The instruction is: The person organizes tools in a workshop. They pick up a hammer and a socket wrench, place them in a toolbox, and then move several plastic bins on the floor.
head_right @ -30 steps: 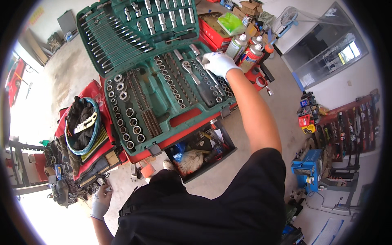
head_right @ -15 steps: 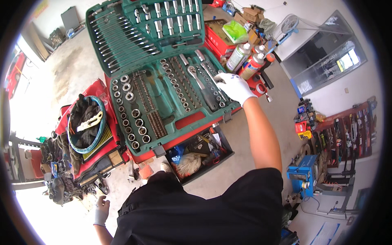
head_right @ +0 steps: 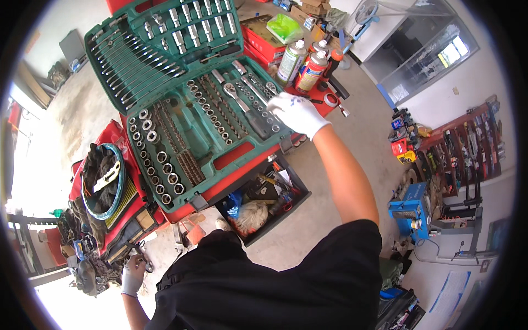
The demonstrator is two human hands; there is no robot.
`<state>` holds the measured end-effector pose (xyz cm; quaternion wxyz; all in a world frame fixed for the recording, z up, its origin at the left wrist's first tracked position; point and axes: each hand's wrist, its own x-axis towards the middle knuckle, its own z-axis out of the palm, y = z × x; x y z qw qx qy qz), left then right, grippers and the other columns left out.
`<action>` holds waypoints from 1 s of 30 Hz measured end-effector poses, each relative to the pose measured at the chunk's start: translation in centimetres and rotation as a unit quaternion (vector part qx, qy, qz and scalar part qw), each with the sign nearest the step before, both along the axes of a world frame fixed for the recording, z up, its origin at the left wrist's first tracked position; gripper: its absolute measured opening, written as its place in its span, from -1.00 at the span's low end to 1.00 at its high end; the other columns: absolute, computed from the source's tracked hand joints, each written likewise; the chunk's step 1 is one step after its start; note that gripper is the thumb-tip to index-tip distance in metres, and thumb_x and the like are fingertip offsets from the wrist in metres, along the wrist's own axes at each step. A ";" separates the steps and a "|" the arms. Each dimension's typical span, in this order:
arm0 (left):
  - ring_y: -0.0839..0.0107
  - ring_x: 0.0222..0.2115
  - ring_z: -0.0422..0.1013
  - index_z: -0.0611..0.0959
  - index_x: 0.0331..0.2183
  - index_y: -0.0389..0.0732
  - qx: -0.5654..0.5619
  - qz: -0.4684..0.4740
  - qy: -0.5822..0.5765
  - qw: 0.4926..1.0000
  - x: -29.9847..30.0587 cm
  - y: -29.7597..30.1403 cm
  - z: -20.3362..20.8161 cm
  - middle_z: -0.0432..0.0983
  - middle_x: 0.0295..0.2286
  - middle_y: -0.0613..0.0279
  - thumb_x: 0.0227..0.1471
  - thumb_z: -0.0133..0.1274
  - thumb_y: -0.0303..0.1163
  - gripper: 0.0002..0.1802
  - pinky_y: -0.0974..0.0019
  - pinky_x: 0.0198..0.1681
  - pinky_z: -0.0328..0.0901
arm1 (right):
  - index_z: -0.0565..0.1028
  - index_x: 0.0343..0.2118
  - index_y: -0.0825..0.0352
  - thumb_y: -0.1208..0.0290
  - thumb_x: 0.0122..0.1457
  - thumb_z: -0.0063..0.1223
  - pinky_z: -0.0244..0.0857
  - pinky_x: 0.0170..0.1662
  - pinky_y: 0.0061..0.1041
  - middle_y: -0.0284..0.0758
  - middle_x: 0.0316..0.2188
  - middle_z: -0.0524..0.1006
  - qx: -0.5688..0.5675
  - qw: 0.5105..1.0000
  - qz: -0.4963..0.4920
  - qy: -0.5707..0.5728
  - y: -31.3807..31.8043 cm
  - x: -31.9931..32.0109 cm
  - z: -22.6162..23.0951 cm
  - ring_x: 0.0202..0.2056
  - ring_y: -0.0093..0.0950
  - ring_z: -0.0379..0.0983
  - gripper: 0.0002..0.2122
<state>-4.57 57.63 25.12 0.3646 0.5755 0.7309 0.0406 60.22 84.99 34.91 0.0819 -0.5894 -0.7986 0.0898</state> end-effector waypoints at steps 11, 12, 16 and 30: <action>0.14 -0.32 0.55 0.59 -0.05 -0.29 -0.011 0.057 -0.014 0.998 -2.0 -3.2 -2.3 0.63 -0.34 -0.02 0.10 0.11 -0.26 -0.58 0.15 -0.18 0.40 | 0.49 -0.03 0.16 0.42 0.24 -0.06 0.40 -0.10 -0.15 -0.13 -0.09 0.45 -0.020 0.990 -0.058 -0.128 -1.8 -2.7 -0.8 -0.13 -0.13 0.52 -0.75; 0.16 -0.32 0.54 0.58 -0.05 -0.30 -0.010 0.050 -0.010 0.999 -2.2 -3.6 -2.4 0.62 -0.34 -0.01 0.11 0.10 -0.27 -0.58 0.16 -0.18 0.40 | 0.49 -0.04 0.17 0.41 0.25 -0.07 0.39 -0.09 -0.14 -0.13 -0.08 0.44 -0.028 0.990 -0.055 -0.130 -1.7 -2.7 -0.6 -0.13 -0.12 0.52 -0.76; 0.13 -0.35 0.52 0.58 -0.08 -0.33 0.003 0.046 -0.012 0.999 -3.6 -5.7 -5.3 0.58 -0.40 -0.03 0.10 0.09 -0.32 -0.61 0.14 -0.21 0.39 | 0.47 -0.03 0.19 0.37 0.30 -0.10 0.37 -0.04 -0.09 -0.16 -0.04 0.44 -0.064 0.993 -0.046 -0.083 -1.5 -2.3 0.1 -0.08 -0.10 0.50 -0.78; 0.11 -0.32 0.53 0.58 -0.06 -0.36 -0.023 0.027 -0.003 0.999 -2.4 -4.0 -3.7 0.60 -0.36 -0.06 0.10 0.09 -0.31 -0.59 0.14 -0.18 0.40 | 0.57 -0.14 0.13 0.25 0.28 -0.03 0.38 -0.01 -0.23 -0.26 -0.23 0.53 -0.010 0.995 -0.016 -0.101 1.3 -1.4 0.0 -0.10 -0.20 0.51 -0.80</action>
